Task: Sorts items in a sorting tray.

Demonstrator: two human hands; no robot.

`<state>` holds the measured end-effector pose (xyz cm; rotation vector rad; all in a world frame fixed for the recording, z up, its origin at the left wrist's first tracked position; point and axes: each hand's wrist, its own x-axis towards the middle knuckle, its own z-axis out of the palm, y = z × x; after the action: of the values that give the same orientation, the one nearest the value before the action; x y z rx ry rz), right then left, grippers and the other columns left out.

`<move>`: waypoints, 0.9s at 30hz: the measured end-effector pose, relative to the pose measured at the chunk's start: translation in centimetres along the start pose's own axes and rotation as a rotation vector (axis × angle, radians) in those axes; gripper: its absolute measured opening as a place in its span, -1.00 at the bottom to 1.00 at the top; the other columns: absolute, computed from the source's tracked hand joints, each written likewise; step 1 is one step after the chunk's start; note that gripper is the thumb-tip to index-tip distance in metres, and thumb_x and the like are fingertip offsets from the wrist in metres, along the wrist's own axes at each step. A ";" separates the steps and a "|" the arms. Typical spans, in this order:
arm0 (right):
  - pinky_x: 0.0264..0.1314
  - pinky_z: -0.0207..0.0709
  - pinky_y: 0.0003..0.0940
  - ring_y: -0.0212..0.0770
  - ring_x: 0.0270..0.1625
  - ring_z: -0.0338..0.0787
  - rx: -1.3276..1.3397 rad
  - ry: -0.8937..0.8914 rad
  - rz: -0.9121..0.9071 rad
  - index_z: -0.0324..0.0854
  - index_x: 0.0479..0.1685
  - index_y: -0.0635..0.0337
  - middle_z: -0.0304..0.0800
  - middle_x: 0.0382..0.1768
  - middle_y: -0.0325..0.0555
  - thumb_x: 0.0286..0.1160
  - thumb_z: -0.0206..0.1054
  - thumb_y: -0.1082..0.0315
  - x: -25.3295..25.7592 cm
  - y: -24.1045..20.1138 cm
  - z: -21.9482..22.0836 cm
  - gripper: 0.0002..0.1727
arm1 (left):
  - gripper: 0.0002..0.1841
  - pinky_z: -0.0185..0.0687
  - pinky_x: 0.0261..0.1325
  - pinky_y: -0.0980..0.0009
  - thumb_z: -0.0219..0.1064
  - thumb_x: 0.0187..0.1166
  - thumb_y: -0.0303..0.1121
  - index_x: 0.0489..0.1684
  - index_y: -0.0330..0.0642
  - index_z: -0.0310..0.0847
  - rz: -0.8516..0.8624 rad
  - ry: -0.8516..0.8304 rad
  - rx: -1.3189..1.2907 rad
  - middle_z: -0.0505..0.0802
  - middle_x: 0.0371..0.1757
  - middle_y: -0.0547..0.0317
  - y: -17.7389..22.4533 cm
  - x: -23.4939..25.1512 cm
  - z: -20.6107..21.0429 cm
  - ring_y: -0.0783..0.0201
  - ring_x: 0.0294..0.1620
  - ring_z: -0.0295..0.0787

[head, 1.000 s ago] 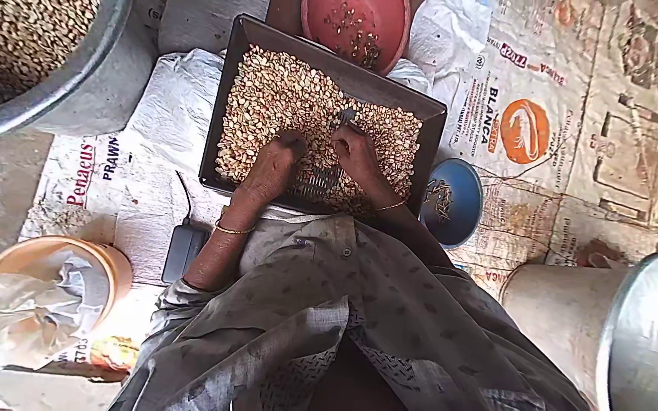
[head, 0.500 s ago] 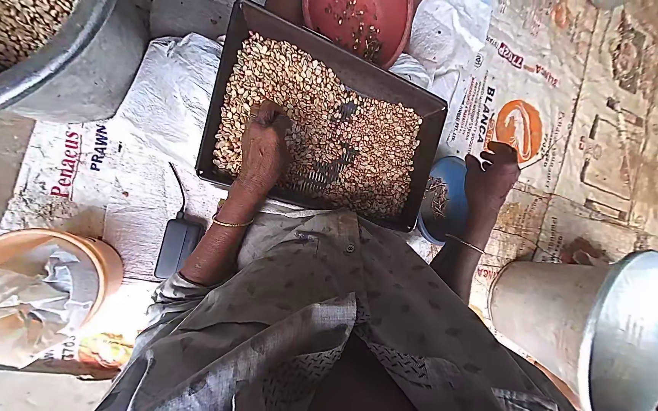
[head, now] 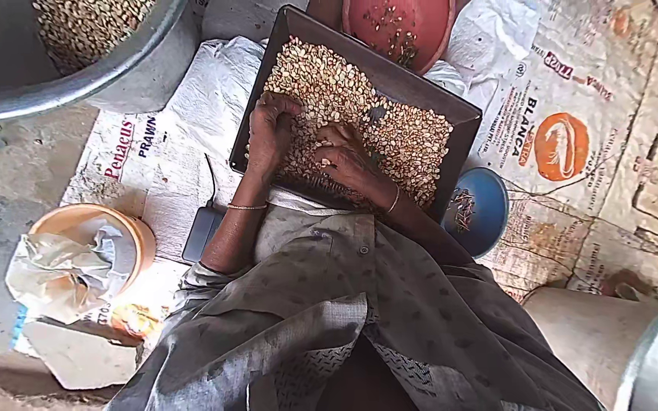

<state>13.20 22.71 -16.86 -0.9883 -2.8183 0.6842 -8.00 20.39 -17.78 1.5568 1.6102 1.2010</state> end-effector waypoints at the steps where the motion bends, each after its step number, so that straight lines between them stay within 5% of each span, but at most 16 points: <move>1: 0.62 0.15 0.42 0.31 0.66 0.38 -0.020 0.009 0.132 0.87 -0.02 0.07 0.61 0.48 0.16 0.38 0.43 0.43 -0.7 1.0 -0.8 -0.77 | -0.66 0.41 0.55 0.24 0.03 0.65 -0.59 -0.01 -0.33 0.82 -0.001 -0.002 0.001 0.82 0.19 -0.14 0.0 0.0 0.1 0.11 0.37 0.66; 4: 0.47 0.48 0.24 0.28 0.38 0.70 0.033 0.054 0.380 0.81 0.08 0.30 0.75 0.25 0.28 0.49 0.34 0.51 -4.1 3.7 -3.7 -0.74 | -0.66 0.40 0.57 0.25 0.03 0.65 -0.61 -0.01 -0.36 0.82 0.010 0.000 -0.005 0.82 0.20 -0.17 0.1 0.0 0.3 0.08 0.39 0.66; 7: 0.14 0.69 -0.22 -0.23 -0.01 0.85 0.393 0.032 0.335 0.77 0.13 0.25 0.87 0.06 0.00 0.64 0.27 0.44 -8.0 4.0 -7.0 -0.76 | -0.66 0.39 0.56 0.23 0.03 0.65 -0.59 -0.03 -0.35 0.82 0.011 0.002 -0.008 0.83 0.19 -0.16 0.1 0.1 0.4 0.07 0.38 0.66; 9: -0.07 0.79 -0.41 -0.36 -0.11 0.88 0.623 0.070 0.292 0.72 0.21 0.26 0.86 0.09 -0.08 0.69 0.17 0.46 -9.2 3.3 -8.1 -0.72 | -0.67 0.40 0.54 0.24 0.03 0.66 -0.58 -0.04 -0.33 0.82 0.004 -0.001 -0.014 0.82 0.19 -0.14 0.0 0.1 0.5 0.09 0.36 0.66; 12: 0.28 0.66 -0.28 -0.24 0.24 0.81 0.386 0.127 0.300 0.71 0.31 0.24 0.79 0.33 -0.02 0.61 0.09 0.50 -8.6 4.2 -7.8 -0.60 | -0.66 0.39 0.54 0.24 0.02 0.66 -0.57 -0.03 -0.32 0.82 0.010 -0.002 -0.008 0.82 0.20 -0.13 0.0 0.0 0.5 0.09 0.38 0.64; 14: 0.54 0.50 0.06 0.09 0.51 0.68 0.151 0.149 0.339 0.74 0.24 0.34 0.70 0.45 0.16 0.61 0.12 0.56 -7.1 4.5 -6.7 -0.64 | -0.65 0.38 0.57 0.24 0.02 0.68 -0.56 -0.02 -0.32 0.83 0.010 -0.004 0.000 0.82 0.21 -0.14 0.1 0.0 0.3 0.09 0.39 0.65; 16: 0.48 0.58 -0.13 -0.06 0.39 0.76 0.232 0.209 0.326 0.76 0.18 0.32 0.76 0.35 0.10 0.66 0.13 0.51 -5.6 3.8 -5.7 -0.68 | -0.66 0.38 0.57 0.22 0.03 0.67 -0.55 -0.01 -0.32 0.83 0.013 0.000 -0.001 0.82 0.20 -0.15 0.1 0.0 0.3 0.08 0.39 0.64; 18: 0.15 0.73 -0.33 -0.27 0.01 0.86 0.435 0.219 0.347 0.75 0.14 0.27 0.85 0.06 -0.01 0.72 0.17 0.43 -4.3 2.7 -4.7 -0.74 | -0.66 0.39 0.57 0.20 0.03 0.68 -0.55 -0.01 -0.30 0.83 0.010 -0.007 -0.008 0.81 0.23 -0.13 0.0 -0.1 0.4 0.07 0.40 0.64; 20: 0.04 0.71 -0.30 -0.24 -0.13 0.84 0.404 0.247 0.363 0.76 0.07 0.27 0.86 -0.07 0.01 0.68 0.21 0.43 -3.1 2.7 -3.5 -0.77 | -0.66 0.39 0.55 0.21 0.04 0.69 -0.55 0.00 -0.30 0.83 0.012 -0.009 -0.006 0.81 0.23 -0.13 0.1 0.0 0.3 0.08 0.39 0.63; 23: 0.21 0.65 0.00 0.04 0.04 0.85 0.134 0.218 0.335 0.82 0.04 0.26 0.86 0.02 0.11 0.59 0.28 0.43 -2.3 3.3 -1.5 -0.77 | -0.66 0.40 0.54 0.23 0.03 0.68 -0.56 0.00 -0.30 0.82 0.015 -0.007 -0.001 0.81 0.22 -0.13 0.2 0.0 0.3 0.09 0.39 0.64; 27: 0.06 0.71 0.04 0.20 0.04 0.84 -0.059 0.242 0.289 0.78 -0.16 0.36 0.81 -0.06 0.23 0.62 0.24 0.46 -2.3 2.3 0.4 -0.80 | -0.67 0.40 0.55 0.23 0.04 0.67 -0.57 -0.01 -0.32 0.82 0.024 -0.013 -0.001 0.81 0.22 -0.15 0.1 0.0 0.4 0.08 0.39 0.65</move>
<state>16.23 22.80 -18.05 -1.4024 -2.5263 0.4682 -7.62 20.41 -17.84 1.5839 1.5867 1.2012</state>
